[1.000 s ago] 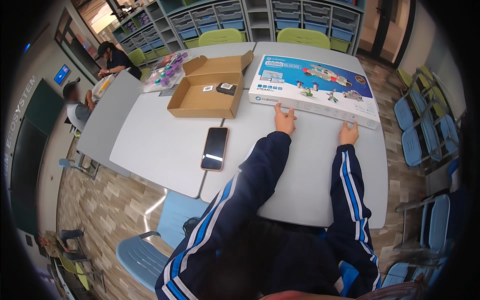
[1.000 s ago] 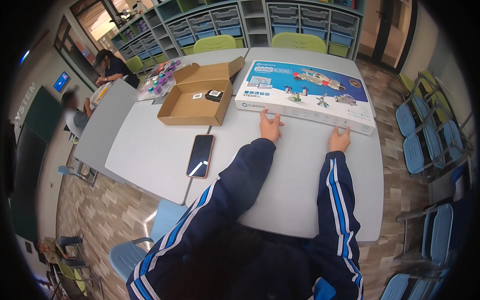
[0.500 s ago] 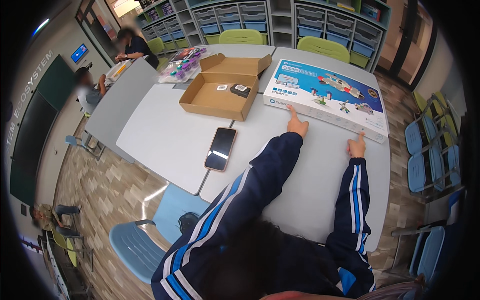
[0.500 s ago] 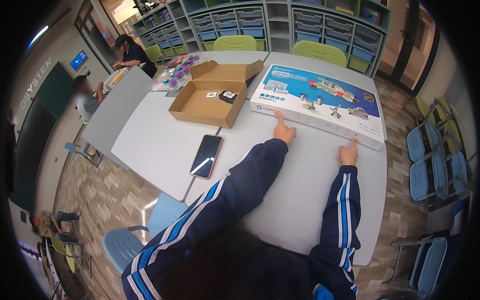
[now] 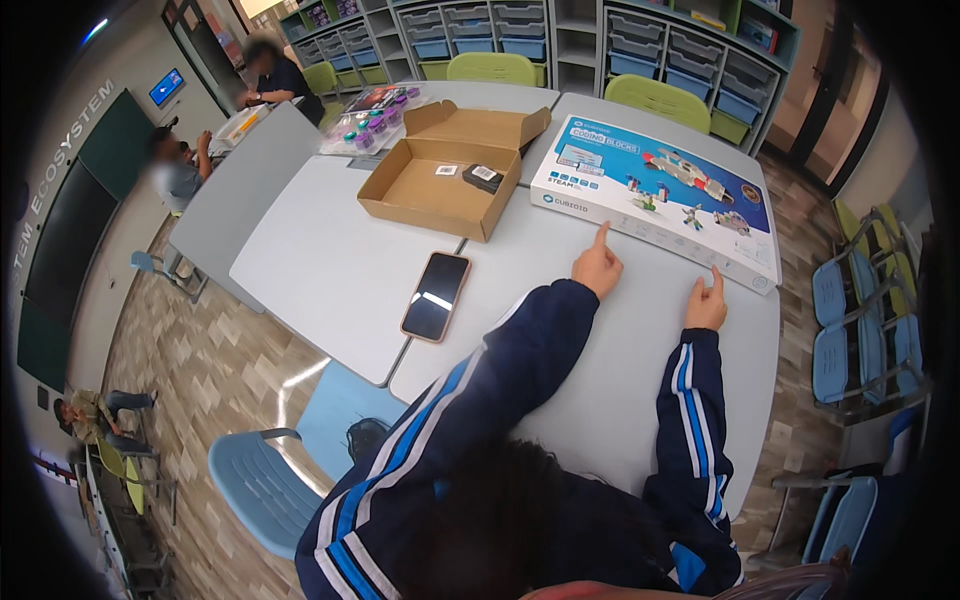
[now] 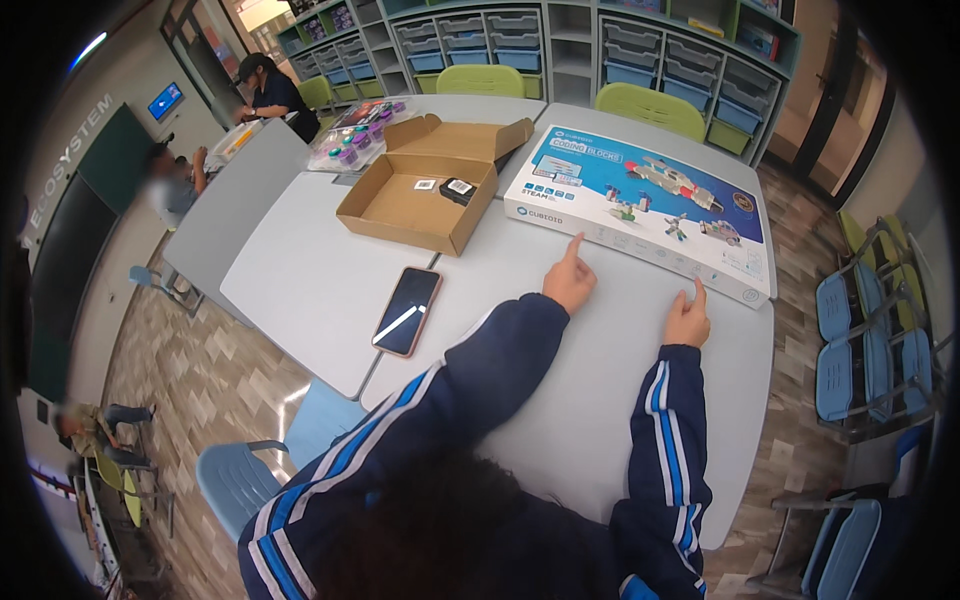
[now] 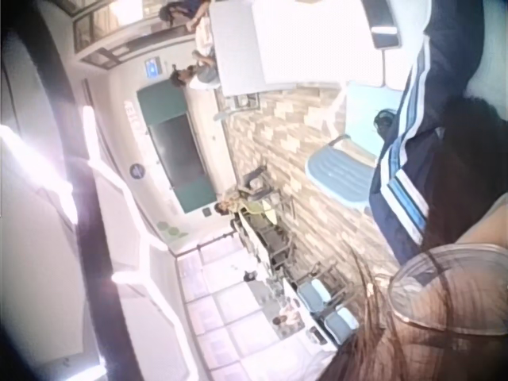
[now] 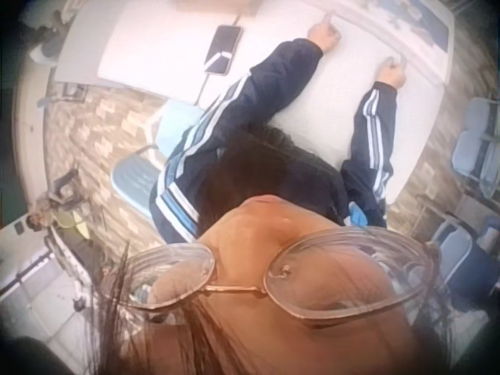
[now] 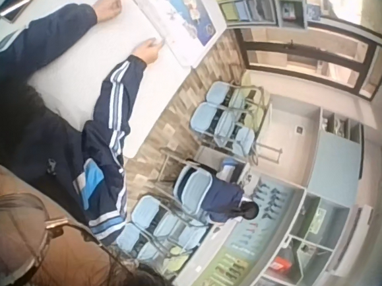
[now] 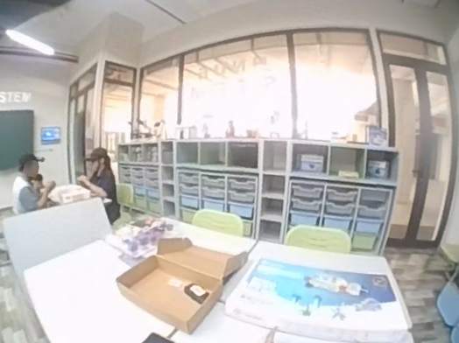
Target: The person assembles small white and gray interlocking blocks into a cross-shaped structure on a table. They repeatedly pick up blocks, connect them, and place them into a tray. The person closes the tray lid at the end.
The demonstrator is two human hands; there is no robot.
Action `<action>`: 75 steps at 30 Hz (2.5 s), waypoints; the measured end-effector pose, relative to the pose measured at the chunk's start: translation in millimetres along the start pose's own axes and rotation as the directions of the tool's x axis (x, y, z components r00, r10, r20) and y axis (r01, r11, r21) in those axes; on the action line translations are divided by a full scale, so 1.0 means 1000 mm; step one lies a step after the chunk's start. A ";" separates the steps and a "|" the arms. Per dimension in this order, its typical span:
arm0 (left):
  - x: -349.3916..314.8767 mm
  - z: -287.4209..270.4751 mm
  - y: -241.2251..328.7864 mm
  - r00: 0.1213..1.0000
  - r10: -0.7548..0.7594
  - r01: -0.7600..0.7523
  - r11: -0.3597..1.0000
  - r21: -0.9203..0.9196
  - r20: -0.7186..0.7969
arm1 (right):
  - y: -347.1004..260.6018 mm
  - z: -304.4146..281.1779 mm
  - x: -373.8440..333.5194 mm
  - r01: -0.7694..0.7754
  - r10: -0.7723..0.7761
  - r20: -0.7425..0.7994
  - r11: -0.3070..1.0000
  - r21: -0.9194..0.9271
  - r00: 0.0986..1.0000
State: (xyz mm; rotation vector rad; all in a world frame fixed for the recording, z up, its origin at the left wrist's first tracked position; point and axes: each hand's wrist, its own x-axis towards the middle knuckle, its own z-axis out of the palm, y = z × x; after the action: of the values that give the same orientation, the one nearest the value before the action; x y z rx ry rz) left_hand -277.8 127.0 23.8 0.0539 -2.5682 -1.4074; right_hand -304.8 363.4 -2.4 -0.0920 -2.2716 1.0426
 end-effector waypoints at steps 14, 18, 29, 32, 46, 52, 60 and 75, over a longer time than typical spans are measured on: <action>-0.023 0.034 0.006 0.798 0.601 -0.550 0.701 0.454 0.037 | -0.056 0.021 -0.040 0.488 -0.256 0.504 0.773 -0.406 0.825; -0.016 0.040 -0.001 0.831 0.517 -0.550 0.715 0.431 0.203 | -0.037 0.024 -0.032 0.475 -0.222 0.588 0.820 -0.320 0.778; -0.024 0.034 -0.011 0.839 0.493 -0.544 0.748 0.380 0.230 | -0.039 0.024 -0.039 0.456 -0.253 0.542 0.845 -0.280 0.801; -0.028 0.029 -0.013 0.842 0.489 -0.540 0.756 0.370 0.228 | -0.042 0.024 -0.045 0.461 -0.251 0.551 0.841 -0.283 0.796; -0.002 0.039 -0.011 0.808 0.456 -0.586 0.692 0.421 0.374 | -0.037 0.030 -0.058 0.441 -0.354 0.297 0.839 -0.319 0.887; -0.025 0.032 0.003 0.814 0.491 -0.519 0.855 0.008 0.310 | -0.049 -0.005 -0.069 0.441 -0.412 0.231 0.893 -0.091 0.882; -0.169 -0.039 0.018 0.679 0.725 -0.701 0.687 -0.192 0.113 | -0.104 -0.100 -0.161 0.673 -0.719 0.063 0.675 0.303 0.692; -0.408 -0.188 -0.100 0.576 -0.390 0.781 0.521 -0.343 0.718 | -0.001 -0.290 -0.349 -0.871 0.309 0.876 0.443 0.211 0.370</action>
State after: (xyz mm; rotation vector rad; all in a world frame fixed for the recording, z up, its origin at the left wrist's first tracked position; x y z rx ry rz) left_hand 151.9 -29.1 -30.4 0.6100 -2.3494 -2.9453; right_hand 140.2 446.4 -39.8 -0.3651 -2.3373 2.7825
